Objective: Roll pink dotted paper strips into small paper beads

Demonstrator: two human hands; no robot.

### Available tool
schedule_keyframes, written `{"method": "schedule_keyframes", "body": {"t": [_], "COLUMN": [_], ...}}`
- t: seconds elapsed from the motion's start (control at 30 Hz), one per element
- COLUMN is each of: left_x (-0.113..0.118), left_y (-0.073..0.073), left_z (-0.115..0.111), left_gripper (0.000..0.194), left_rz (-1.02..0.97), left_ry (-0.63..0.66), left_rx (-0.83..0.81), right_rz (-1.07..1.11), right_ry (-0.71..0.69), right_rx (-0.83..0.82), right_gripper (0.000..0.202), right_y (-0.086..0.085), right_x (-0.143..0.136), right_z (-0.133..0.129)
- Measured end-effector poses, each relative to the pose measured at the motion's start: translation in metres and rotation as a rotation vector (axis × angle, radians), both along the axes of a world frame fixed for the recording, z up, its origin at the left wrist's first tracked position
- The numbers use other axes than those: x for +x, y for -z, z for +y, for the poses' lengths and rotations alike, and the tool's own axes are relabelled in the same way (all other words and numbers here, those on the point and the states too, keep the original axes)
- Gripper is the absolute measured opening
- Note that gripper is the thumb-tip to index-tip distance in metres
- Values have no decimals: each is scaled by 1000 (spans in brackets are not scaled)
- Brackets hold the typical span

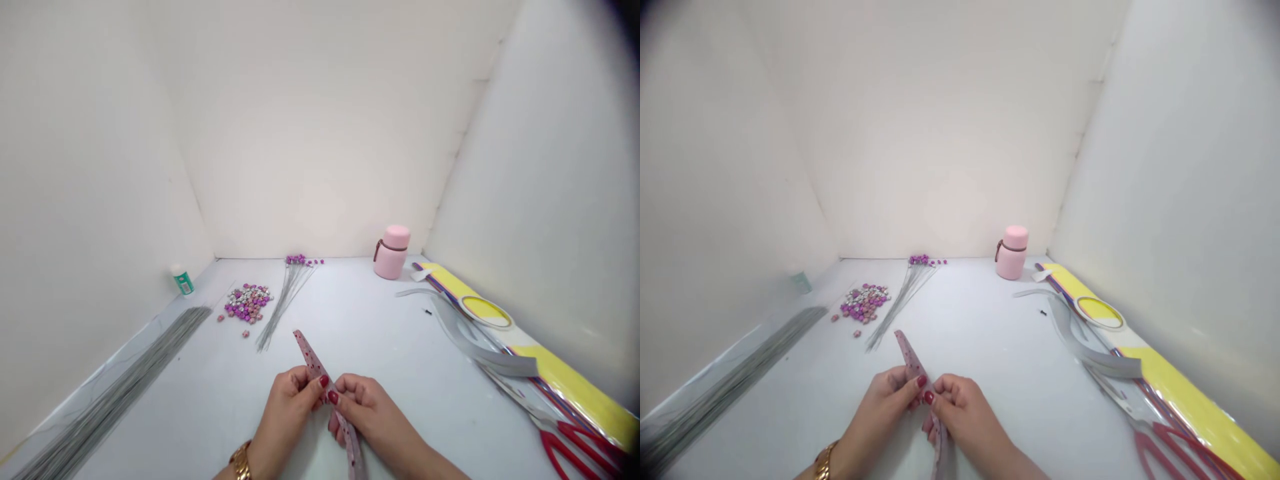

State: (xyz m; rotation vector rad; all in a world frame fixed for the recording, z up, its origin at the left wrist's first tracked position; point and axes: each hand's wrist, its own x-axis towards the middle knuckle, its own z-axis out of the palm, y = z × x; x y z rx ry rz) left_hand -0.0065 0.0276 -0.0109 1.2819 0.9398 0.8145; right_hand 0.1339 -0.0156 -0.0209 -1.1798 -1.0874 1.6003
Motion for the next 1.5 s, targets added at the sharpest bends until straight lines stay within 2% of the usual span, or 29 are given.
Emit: {"method": "schedule_keyframes", "body": {"t": [0.17,0.47,0.67,0.8,0.93,1.07,1.13,1.27,1.33,1.5], "left_x": [-3,-1,-4,-4,-5,-7,-8,-13,-15,-14], "left_y": [0,0,-1,-2,-5,-8,-9,-9,-7,-4], "left_z": [0,-1,-2,-3,-3,-4,-6,-4,-2,-5], "left_gripper": [30,17,33,31,25,10,11,12,12,19], "left_rz": [-32,-124,-105,-96,-100,-107,-193,-564,-685,-658], "left_ry": [39,52,-29,-15,-27,-54,-33,11,10,55], "left_rx": [-11,-20,-50,-61,-88,-134,-203,-477,-577,-619], "right_rz": [19,11,26,-5,-15,106,182,277,309,319], "right_ry": [30,62,28,41,159,300,354,451,513,617], "right_rx": [-8,-6,3,-9,52,36,11,2,3,8], "right_gripper": [34,30,33,32,24,19,18,13,14,19], "right_y": [-4,-4,-4,-5,-7,-8,-9,-12,-14,-23], "right_x": [-1,-2,0,0,3,10,15,33,47,74], "right_z": [0,0,2,0,1,4,7,15,19,25]}}
